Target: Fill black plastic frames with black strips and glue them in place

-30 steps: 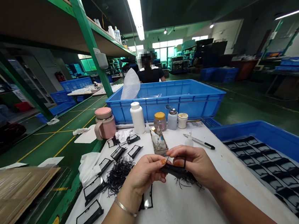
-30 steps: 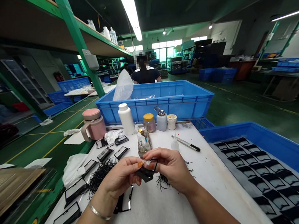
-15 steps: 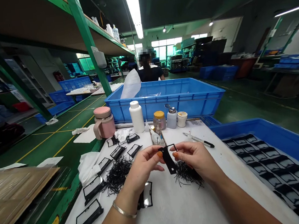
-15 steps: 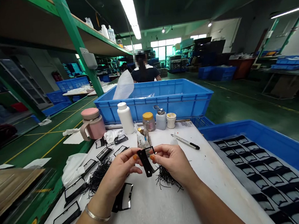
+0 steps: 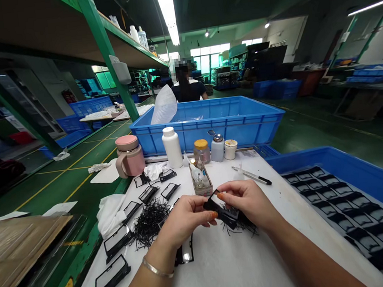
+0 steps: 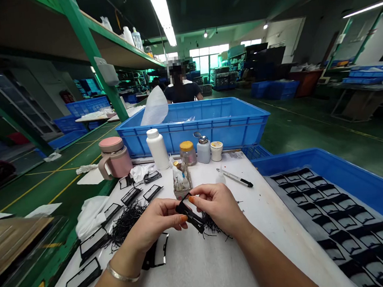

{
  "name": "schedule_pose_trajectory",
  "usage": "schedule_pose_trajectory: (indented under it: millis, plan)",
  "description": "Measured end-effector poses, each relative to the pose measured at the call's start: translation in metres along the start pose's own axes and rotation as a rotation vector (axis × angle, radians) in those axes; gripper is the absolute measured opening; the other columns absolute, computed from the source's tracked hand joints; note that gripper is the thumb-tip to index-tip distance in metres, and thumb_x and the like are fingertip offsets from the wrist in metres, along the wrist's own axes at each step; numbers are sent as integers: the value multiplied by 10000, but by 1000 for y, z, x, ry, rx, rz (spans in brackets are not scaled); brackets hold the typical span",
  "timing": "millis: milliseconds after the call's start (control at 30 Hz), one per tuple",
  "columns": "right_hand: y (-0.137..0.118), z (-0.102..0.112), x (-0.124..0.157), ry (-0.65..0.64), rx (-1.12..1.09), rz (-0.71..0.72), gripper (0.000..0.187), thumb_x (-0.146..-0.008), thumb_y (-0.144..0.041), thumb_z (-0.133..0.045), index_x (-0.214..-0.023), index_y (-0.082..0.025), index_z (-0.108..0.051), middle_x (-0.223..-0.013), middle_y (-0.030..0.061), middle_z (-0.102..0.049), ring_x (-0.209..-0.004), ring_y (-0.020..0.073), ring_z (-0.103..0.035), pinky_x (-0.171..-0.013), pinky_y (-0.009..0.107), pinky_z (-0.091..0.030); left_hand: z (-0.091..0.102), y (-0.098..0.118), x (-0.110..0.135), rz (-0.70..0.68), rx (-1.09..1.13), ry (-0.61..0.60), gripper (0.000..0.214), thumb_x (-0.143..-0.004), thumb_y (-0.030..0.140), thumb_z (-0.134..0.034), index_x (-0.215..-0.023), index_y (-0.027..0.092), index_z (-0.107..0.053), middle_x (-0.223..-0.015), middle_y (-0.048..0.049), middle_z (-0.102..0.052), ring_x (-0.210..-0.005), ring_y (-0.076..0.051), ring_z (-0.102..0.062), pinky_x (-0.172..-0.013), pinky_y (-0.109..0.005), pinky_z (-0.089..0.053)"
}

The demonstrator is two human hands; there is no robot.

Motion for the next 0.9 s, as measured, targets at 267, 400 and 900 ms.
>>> schedule_pose_trajectory:
  millis: [267, 400, 900]
  plan:
    - [5, 49, -7, 561, -67, 169, 292, -797, -396, -659, -962, -160, -704, -808, 53, -660, -594, 128, -524, -510, 242, -418, 4, 4, 1, -58, 70, 156, 200, -737, 294, -736, -805, 108, -705, -659, -45, -635, -627, -125, -570, -611, -209, -461]
    - [30, 79, -20, 752, -54, 193, 400, -709, -366, -729, -1045, -159, -663, -1047, 106, -673, -962, 238, -620, -762, 341, -512, 5, 6, 1, -112, 79, 204, 218, -738, 301, -739, -834, 108, -714, -664, -44, -626, -637, -129, -562, -615, -214, -467]
    - [78, 60, -46, 407, 286, -77, 261, -733, -359, -625, -926, -193, -684, -773, 47, -679, -726, 225, -626, -641, 341, -523, 0, 6, 3, -142, 181, 190, 195, -751, 286, -724, -813, 101, -715, -714, -60, -651, -631, -119, -559, -614, -214, -469]
Point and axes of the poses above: each hand's wrist, its own x-axis away from the middle knuckle, its own z-axis out of the back of the hand, y = z × x, the point moved 3 cm from there along -x, towards the middle knuckle
